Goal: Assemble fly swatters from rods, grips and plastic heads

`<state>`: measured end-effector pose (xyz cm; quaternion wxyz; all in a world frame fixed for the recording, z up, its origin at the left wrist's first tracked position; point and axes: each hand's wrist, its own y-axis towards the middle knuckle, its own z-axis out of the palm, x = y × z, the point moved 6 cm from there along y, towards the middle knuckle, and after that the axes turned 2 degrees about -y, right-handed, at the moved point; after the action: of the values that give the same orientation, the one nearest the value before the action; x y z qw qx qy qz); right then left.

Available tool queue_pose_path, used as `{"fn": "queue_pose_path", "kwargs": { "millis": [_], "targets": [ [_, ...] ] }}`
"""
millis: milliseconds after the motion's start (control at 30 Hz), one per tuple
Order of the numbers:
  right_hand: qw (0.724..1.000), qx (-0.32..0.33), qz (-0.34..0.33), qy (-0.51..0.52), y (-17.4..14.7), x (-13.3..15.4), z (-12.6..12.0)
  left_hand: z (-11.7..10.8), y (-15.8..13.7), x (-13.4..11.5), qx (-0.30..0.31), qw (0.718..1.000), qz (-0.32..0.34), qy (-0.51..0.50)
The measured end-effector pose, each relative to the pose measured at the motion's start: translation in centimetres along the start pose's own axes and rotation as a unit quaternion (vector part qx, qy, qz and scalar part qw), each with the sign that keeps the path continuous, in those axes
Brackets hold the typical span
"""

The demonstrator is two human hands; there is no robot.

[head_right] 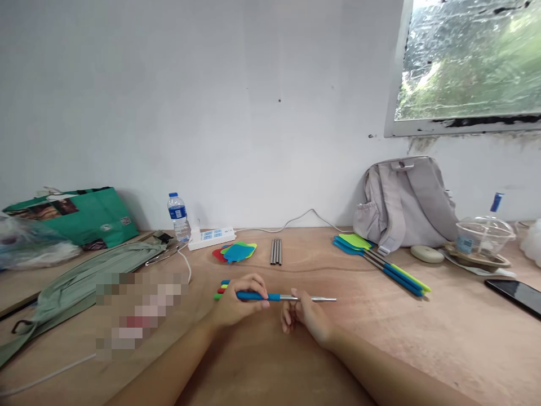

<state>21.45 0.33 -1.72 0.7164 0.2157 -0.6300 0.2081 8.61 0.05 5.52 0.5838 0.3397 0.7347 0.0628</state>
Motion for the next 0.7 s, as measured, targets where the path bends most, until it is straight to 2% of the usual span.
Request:
{"fn": "queue_pose_path", "kwargs": {
  "millis": [100, 300, 467, 700],
  "targets": [
    [1.0, 0.013, -0.001, -0.007, -0.1, -0.2, 0.9, 0.9, 0.0, 0.1, 0.012, 1.0, 0.021, 0.015],
    [0.999, -0.025, 0.022, -0.024, -0.2, -0.7, 1.3, 1.5, 0.0, -0.1, -0.024, 0.998, 0.058, 0.024],
    [0.999, -0.038, 0.0, -0.017, -0.1, -1.4, 1.7, 2.1, -0.5, -0.1, 0.0, 0.996, 0.067, 0.054],
    [0.995, -0.098, -0.003, 0.01, -0.9, -0.8, 1.8, 3.3, -0.9, -0.2, 0.034, 0.996, 0.051, 0.06]
  ]
}}
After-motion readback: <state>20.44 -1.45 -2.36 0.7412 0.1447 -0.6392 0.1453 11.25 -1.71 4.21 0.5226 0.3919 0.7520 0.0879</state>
